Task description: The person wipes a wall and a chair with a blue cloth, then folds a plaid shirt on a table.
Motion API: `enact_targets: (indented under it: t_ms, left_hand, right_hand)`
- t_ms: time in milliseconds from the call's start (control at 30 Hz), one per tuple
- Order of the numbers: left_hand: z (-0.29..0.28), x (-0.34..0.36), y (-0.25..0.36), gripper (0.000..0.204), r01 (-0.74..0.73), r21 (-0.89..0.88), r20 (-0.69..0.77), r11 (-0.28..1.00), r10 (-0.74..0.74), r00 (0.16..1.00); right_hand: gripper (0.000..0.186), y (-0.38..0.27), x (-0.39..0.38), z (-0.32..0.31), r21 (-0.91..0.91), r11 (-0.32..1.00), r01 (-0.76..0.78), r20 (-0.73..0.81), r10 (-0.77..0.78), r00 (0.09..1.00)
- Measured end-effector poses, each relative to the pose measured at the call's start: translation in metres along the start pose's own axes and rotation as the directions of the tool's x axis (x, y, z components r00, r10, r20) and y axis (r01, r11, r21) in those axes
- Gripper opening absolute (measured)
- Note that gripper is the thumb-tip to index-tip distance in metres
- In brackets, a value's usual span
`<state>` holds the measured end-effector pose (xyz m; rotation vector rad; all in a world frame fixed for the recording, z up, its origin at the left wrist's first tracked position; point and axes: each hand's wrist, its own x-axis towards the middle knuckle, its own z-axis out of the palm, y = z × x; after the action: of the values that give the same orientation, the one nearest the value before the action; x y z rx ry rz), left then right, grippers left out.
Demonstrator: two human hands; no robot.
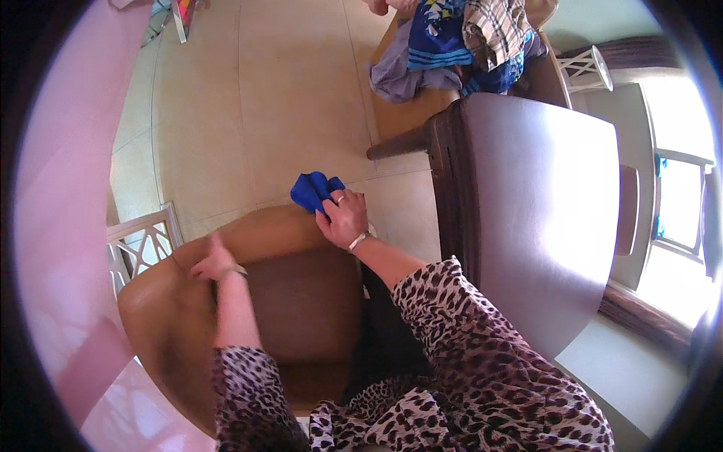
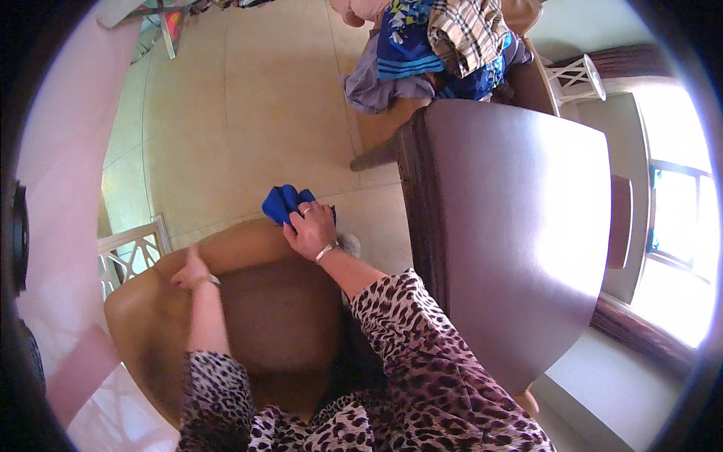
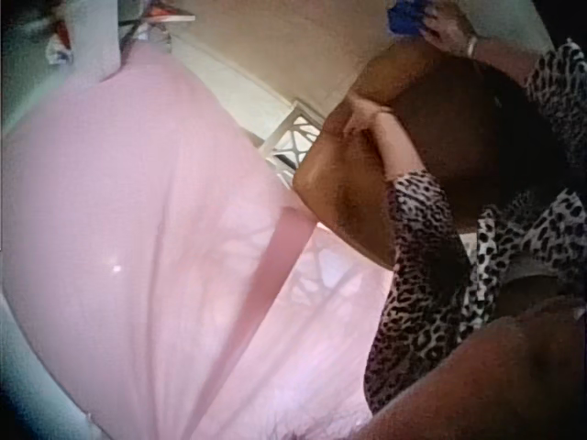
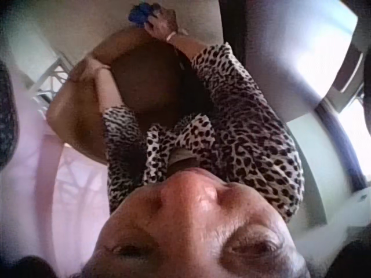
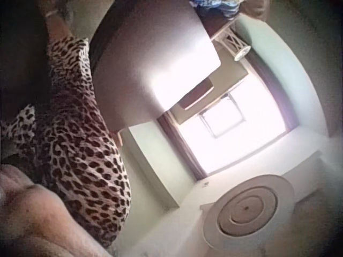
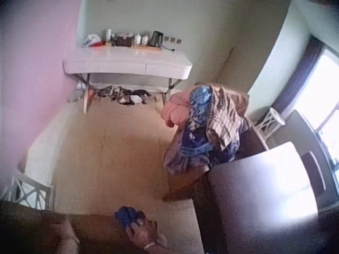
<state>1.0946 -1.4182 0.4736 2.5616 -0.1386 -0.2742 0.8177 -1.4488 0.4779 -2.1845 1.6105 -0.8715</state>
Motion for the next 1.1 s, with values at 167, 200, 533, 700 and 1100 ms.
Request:
enact_targets:
  t_ms: [167, 200, 533, 700, 1100]
  left_hand:
    - [-0.014, -0.145, 0.027, 0.039, -0.972, -0.133, 0.36, 0.192, 0.923, 0.133]
    - [0.007, -0.146, 0.028, 0.018, -0.938, -0.269, 0.364, 0.219, 0.925, 0.111]
    - [0.048, -0.113, 0.034, 0.024, -0.949, 0.008, 0.552, 0.316, 0.79, 0.268]
    - [0.048, -0.127, 0.038, 0.023, -0.938, 0.062, 0.526, 0.342, 0.787, 0.322]
    - [0.05, -0.13, 0.038, 0.019, -0.944, 0.066, 0.601, 0.323, 0.742, 0.296]
  right_hand:
    - [0.017, 0.0, -0.005, 0.0, -0.008, 0.999, -0.035, 0.04, 0.036, 0.999]
    - [0.017, -0.003, -0.004, 0.001, 0.001, 1.0, -0.019, 0.029, 0.019, 0.999]
    - [0.014, 0.005, 0.012, 0.005, -0.064, 0.998, 0.028, 0.442, 0.004, 0.897]
    - [0.036, 0.075, 0.117, -0.051, -0.656, 0.558, 0.509, 0.749, 0.4, 0.528]
    - [0.038, 0.041, -0.084, -0.151, -0.161, 0.83, 0.534, 0.851, 0.391, -0.352]
